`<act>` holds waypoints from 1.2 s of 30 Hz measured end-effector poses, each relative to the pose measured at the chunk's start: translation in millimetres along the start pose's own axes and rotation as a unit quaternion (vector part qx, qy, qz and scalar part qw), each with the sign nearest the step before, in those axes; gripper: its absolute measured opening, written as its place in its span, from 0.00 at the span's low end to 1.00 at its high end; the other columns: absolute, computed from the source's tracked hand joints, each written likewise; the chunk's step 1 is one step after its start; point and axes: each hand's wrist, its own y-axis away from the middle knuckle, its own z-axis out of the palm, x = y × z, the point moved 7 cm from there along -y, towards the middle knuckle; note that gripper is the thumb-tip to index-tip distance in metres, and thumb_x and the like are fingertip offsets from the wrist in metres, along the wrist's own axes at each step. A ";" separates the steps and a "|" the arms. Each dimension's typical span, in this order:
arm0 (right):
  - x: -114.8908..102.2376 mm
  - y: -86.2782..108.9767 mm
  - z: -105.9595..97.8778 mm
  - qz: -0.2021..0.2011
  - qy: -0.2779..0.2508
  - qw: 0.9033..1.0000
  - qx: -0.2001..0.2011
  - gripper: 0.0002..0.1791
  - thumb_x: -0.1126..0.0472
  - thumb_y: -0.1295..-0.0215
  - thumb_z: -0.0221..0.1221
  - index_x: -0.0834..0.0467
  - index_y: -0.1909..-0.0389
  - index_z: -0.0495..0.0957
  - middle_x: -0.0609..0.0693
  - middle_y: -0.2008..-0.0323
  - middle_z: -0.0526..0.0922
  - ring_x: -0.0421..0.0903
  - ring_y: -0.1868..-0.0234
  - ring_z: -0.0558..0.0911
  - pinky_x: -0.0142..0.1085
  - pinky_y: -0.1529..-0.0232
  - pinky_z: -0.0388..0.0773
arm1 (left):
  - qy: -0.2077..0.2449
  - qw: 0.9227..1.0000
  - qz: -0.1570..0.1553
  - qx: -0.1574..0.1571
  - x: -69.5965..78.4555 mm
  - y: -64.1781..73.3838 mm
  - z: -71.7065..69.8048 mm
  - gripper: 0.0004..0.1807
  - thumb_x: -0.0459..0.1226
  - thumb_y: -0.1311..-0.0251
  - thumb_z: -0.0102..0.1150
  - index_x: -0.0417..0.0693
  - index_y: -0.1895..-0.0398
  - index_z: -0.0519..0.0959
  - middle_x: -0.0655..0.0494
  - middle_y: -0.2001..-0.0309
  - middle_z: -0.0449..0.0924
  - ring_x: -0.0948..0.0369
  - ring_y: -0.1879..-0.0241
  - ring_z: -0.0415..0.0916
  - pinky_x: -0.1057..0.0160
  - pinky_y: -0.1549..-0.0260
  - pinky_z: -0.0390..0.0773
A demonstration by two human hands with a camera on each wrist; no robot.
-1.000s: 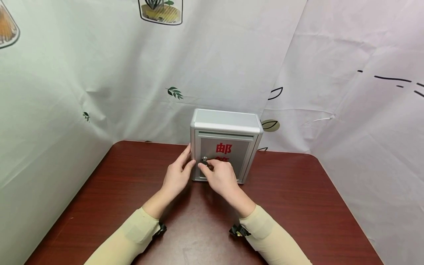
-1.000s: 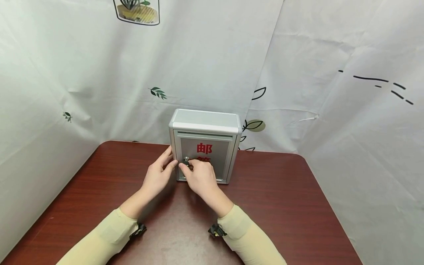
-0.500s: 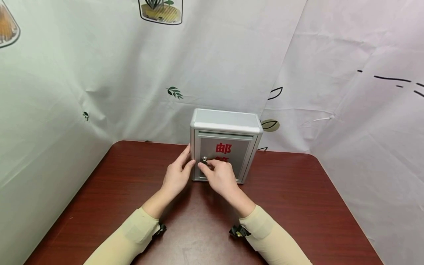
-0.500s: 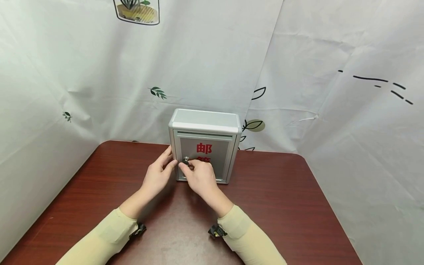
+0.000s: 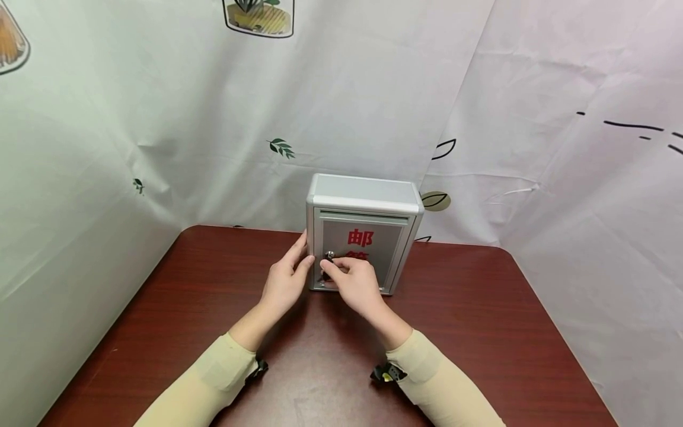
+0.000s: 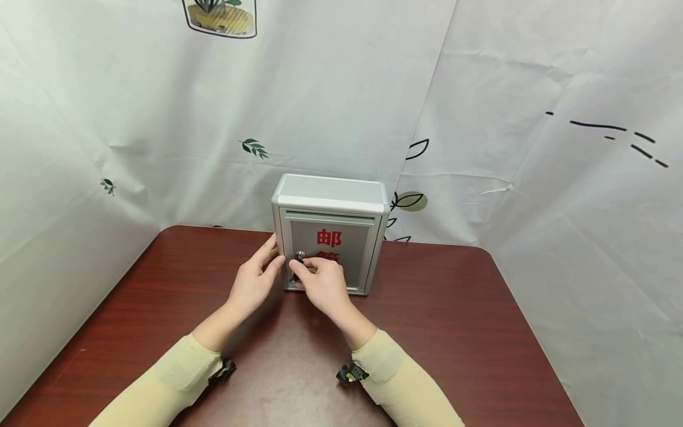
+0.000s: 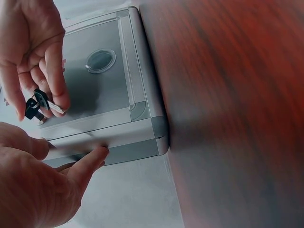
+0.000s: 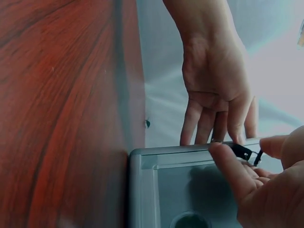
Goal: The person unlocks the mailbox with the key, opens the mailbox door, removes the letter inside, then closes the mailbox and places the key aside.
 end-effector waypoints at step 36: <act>24.0 3.0 21.5 0.092 -0.372 0.916 -0.117 0.17 0.64 0.13 0.56 0.78 0.44 0.79 0.56 0.61 0.92 0.49 0.56 0.94 0.47 0.47 0.90 | 0.014 1.000 -0.003 -0.008 -4.2 -2.1 -3.2 0.33 0.44 0.15 0.61 0.73 0.13 0.68 0.48 0.30 0.84 0.49 0.28 0.79 0.38 0.31 0.77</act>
